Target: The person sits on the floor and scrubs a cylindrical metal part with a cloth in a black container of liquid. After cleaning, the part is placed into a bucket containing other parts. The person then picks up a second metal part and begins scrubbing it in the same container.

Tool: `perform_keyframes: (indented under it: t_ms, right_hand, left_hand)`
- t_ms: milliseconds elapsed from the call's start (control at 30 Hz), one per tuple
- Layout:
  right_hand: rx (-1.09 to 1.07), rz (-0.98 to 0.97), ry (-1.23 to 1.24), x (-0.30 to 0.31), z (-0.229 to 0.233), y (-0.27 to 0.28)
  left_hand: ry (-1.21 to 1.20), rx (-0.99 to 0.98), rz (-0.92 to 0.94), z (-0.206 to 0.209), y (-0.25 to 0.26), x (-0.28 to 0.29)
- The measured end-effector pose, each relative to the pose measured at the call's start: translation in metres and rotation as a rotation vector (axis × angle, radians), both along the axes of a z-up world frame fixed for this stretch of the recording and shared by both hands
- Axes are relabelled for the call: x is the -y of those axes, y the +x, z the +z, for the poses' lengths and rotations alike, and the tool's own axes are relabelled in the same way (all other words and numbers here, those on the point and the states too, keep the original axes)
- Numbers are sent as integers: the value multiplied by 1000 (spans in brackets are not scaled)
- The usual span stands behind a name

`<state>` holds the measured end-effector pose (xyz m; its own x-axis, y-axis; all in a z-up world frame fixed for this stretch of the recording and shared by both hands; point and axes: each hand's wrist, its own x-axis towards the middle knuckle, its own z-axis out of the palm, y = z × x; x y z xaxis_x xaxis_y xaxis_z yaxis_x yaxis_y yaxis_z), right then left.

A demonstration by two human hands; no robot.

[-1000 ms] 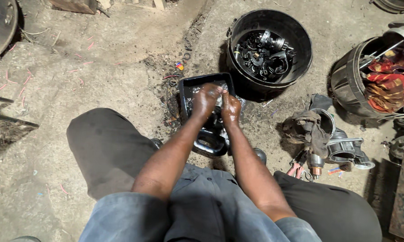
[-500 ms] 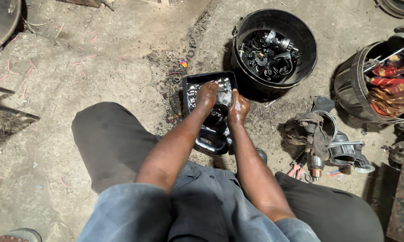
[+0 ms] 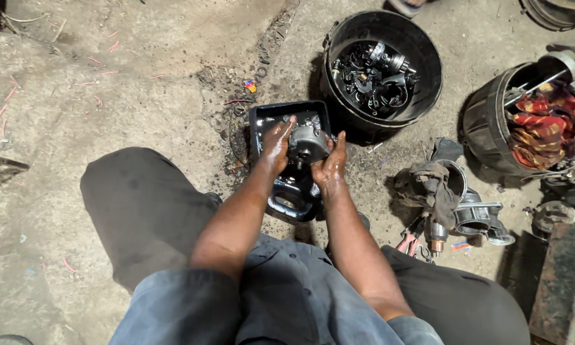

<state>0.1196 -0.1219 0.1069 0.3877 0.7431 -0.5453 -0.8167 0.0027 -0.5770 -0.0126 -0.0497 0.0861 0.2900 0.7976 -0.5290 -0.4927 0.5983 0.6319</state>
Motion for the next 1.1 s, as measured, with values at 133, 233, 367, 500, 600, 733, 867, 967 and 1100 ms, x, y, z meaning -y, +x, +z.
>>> perform_keyframes:
  t_ms: [133, 233, 367, 500, 600, 733, 867, 967, 1100]
  right_hand:
    - [77, 115, -142, -2, -2, -10]
    - [-103, 15, -21, -5, -9, -24]
    - [-225, 49, -14, -6, -21, -27]
    - [-167, 110, -36, -1, -24, -15]
    - [29, 264, -3, 0, -22, -12]
    - [345, 359, -174, -2, -19, -15]
    - [821, 358, -81, 0, -23, -18]
    - [838, 331, -136, 5, -25, -17]
    - [211, 241, -176, 3, -19, -12]
  left_hand:
    - [171, -127, 28, 16, 0, -4]
    - [254, -76, 132, 15, 7, 4]
    - [253, -202, 15, 8, 8, 9]
    - [611, -822, -396, 12, 7, -5]
    - [641, -1020, -570, 27, 19, -13]
    - [333, -1072, -602, 47, 32, -9]
    - [173, -839, -371, 52, 34, 2]
    - [116, -738, -392, 43, 37, 10]
    - [479, -511, -543, 26, 33, 7]
